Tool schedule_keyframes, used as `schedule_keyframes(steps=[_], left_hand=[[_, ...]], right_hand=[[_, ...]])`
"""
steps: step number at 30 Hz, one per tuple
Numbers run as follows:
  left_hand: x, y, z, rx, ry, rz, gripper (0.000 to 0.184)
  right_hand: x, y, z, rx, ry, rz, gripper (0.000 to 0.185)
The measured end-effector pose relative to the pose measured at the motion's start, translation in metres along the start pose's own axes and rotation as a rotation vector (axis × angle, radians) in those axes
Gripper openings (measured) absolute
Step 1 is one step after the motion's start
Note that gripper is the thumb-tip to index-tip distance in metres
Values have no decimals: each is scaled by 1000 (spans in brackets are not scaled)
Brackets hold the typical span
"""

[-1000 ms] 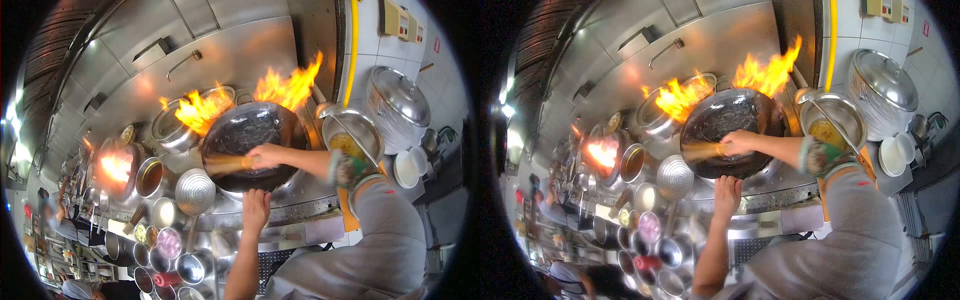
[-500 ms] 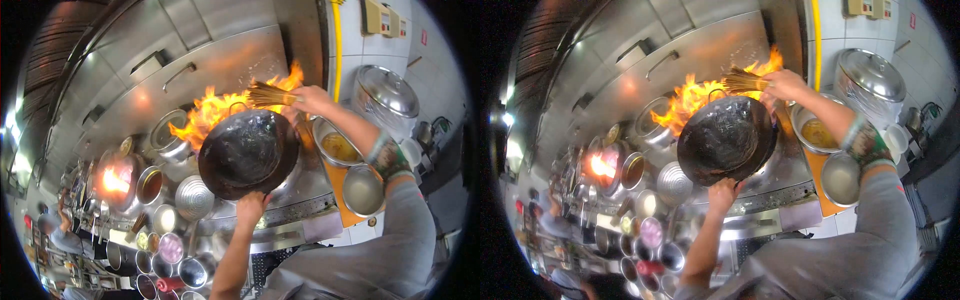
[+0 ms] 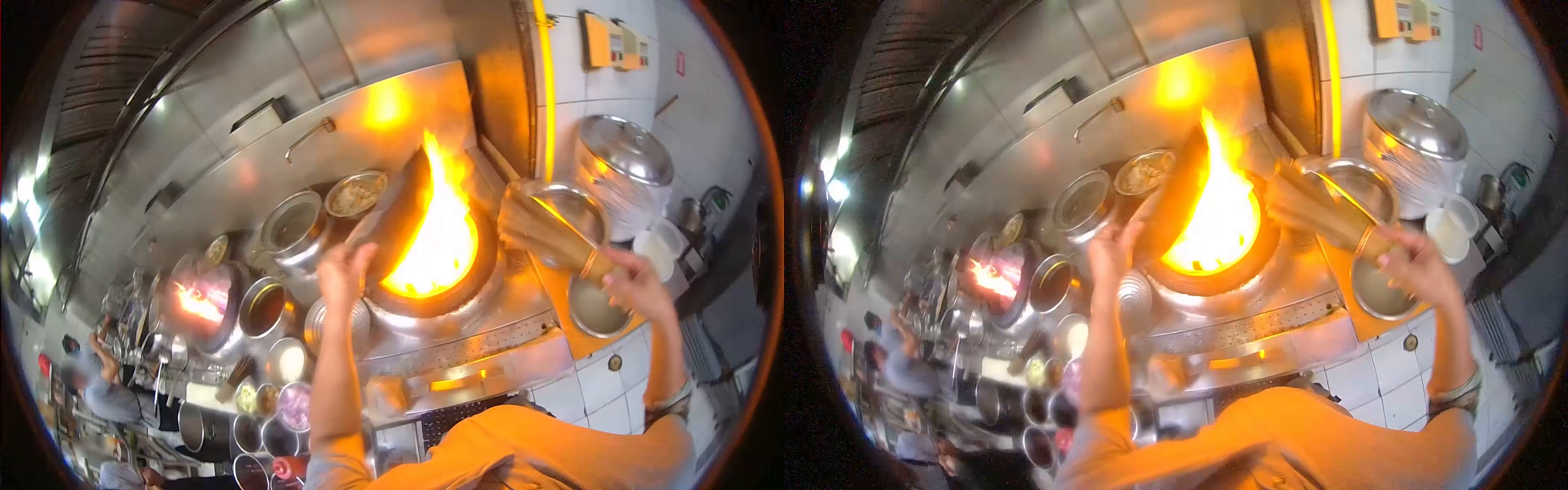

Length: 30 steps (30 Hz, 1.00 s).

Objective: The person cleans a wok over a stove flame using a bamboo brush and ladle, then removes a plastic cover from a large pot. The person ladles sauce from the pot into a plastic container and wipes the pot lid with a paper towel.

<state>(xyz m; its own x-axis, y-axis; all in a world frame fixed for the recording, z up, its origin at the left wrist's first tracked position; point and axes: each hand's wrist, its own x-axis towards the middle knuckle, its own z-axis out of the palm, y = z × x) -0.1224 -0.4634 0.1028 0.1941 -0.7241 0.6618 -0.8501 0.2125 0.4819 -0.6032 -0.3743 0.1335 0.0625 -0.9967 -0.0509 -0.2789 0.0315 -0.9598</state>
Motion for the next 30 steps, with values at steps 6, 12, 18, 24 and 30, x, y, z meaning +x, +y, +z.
schedule_keyframes(steps=[6, 12, 18, 24, 30], left_hand=[[75, -19, -36, -245, 126, -281, 51], [103, -34, -37, -520, 100, -331, 44], [56, -22, -15, -333, 37, -352, 49], [1, 11, -1, -90, -69, -174, 45], [-95, 24, 66, 92, -124, 266, 36]], right_hand=[[-16, 142, 95, -41, 32, 146, 47], [-4, 195, 154, -977, 358, -44, 50], [-27, 114, 150, -487, -172, -94, 46], [-43, 137, 207, -398, -782, -141, 46], [-43, 239, 297, -211, -1285, -94, 48]])
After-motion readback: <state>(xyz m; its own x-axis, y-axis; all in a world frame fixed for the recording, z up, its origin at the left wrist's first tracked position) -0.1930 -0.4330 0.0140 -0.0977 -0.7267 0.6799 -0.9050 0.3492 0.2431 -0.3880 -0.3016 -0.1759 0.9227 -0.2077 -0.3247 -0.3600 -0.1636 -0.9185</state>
